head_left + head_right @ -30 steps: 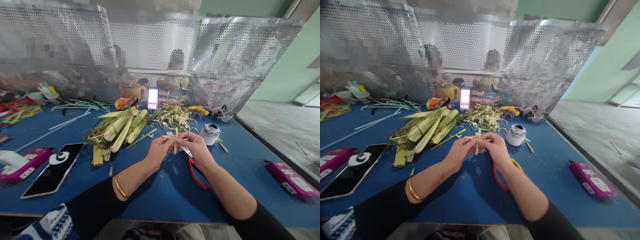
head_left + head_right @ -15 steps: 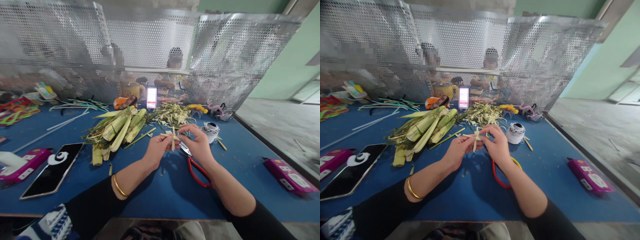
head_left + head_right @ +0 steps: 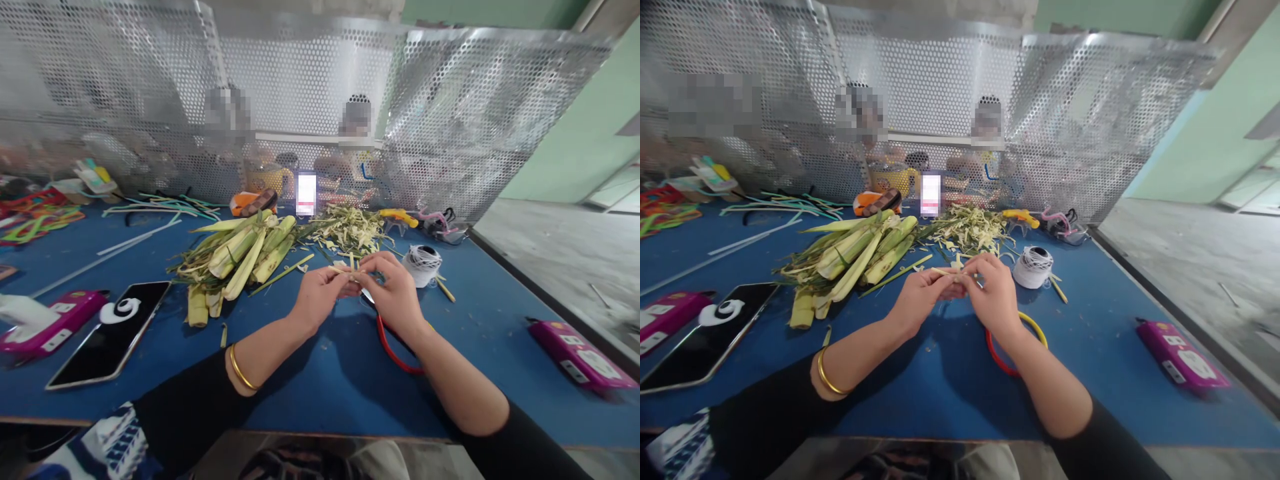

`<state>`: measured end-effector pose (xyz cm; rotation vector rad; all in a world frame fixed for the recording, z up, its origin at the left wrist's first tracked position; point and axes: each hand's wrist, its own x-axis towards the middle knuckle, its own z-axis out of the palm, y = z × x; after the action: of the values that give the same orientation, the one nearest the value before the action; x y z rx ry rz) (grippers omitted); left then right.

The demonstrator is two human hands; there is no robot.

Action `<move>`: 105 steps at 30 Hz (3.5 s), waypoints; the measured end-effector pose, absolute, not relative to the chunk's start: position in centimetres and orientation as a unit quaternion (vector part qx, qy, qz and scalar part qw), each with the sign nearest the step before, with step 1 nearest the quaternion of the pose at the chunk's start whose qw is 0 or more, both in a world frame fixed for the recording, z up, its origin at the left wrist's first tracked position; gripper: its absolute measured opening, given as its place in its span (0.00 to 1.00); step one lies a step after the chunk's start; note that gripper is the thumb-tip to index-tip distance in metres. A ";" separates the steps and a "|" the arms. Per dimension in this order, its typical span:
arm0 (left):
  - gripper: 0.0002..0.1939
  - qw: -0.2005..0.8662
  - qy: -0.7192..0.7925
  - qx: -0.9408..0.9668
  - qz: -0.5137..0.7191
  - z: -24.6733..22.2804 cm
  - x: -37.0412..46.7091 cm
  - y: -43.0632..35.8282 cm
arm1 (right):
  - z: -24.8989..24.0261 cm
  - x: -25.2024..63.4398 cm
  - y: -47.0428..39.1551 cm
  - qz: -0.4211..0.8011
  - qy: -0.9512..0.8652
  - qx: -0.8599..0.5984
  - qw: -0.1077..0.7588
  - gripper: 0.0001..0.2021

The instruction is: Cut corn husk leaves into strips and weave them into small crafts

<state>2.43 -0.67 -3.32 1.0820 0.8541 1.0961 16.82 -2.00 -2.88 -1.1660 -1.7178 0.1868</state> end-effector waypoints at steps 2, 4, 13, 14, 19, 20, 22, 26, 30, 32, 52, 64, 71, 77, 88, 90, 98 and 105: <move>0.07 0.610 0.368 0.521 0.470 -3.3 2.3 -0.7 | -2.9 17.0 -1.8 0.186 -0.673 -0.494 0.519 0.07; 0.08 0.575 0.376 0.574 0.447 -3.3 2.1 -0.6 | -2.9 17.1 -1.6 0.250 -0.652 -0.500 0.512 0.07; 0.11 0.505 0.438 0.609 0.426 -2.9 1.8 -0.4 | -2.9 16.8 -1.5 0.297 -0.611 -0.499 0.538 0.08; 0.11 0.516 0.437 0.594 0.435 -2.8 1.8 -0.4 | -3.0 16.7 -1.5 0.309 -0.598 -0.494 0.550 0.09; 0.09 0.609 0.378 0.531 0.452 -2.8 1.8 -0.2 | -3.2 16.2 -1.4 0.344 -0.538 -0.477 0.605 0.15; 0.10 0.633 0.366 0.516 0.446 -2.9 1.8 -0.2 | -3.2 16.2 -1.4 0.347 -0.531 -0.476 0.610 0.15; 0.11 0.680 0.346 0.479 0.435 -3.2 1.9 -0.2 | -3.3 16.2 -1.4 0.343 -0.522 -0.476 0.619 0.15; 0.12 0.745 0.320 0.406 0.422 -3.4 2.1 -0.3 | -3.4 16.0 -1.6 0.311 -0.522 -0.480 0.632 0.12; 0.11 0.764 0.314 0.359 0.435 -3.4 2.4 -0.5 | -3.5 15.4 -1.9 0.287 -0.530 -0.479 0.639 0.09; 0.10 0.754 0.323 0.355 0.449 -3.3 2.5 -0.5 | -3.5 15.3 -2.0 0.278 -0.539 -0.476 0.636 0.08; 0.11 0.751 0.351 0.410 0.380 -2.7 1.3 0.2 | -2.3 16.4 -2.1 0.224 -0.649 -0.490 0.537 0.02; 0.05 0.648 0.400 0.503 0.408 -2.3 1.3 0.3 | -2.1 17.2 -1.7 0.208 -0.722 -0.443 0.489 0.04; 0.06 0.659 0.416 0.488 0.393 -2.5 0.9 0.8 | -1.8 18.5 -1.5 0.062 -0.829 -0.403 0.383 0.11; 0.08 0.702 0.382 0.497 0.340 -2.5 0.3 1.3 | -1.6 18.5 -1.5 -0.057 -0.857 -0.400 0.321 0.12; 0.09 0.597 0.394 0.587 0.380 -2.3 0.9 0.9 | -2.1 17.8 -1.4 -0.081 -0.848 -0.409 0.327 0.12; 0.09 0.586 0.404 0.585 0.389 -2.5 0.9 1.0 | -1.8 18.1 -1.3 -0.034 -0.832 -0.415 0.365 0.11; 0.05 0.638 0.441 0.488 0.400 -2.9 1.2 1.2 | -1.5 23.1 0.5 0.049 -0.744 -0.536 0.396 0.05; 0.05 0.663 0.439 0.456 0.400 -3.1 1.6 0.8 | -4.1 22.4 1.5 0.075 -0.827 -0.523 0.190 0.11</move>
<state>1.57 0.82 -3.12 1.0313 0.9914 0.9045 22.36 1.51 -4.06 -1.4703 -2.3245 0.2096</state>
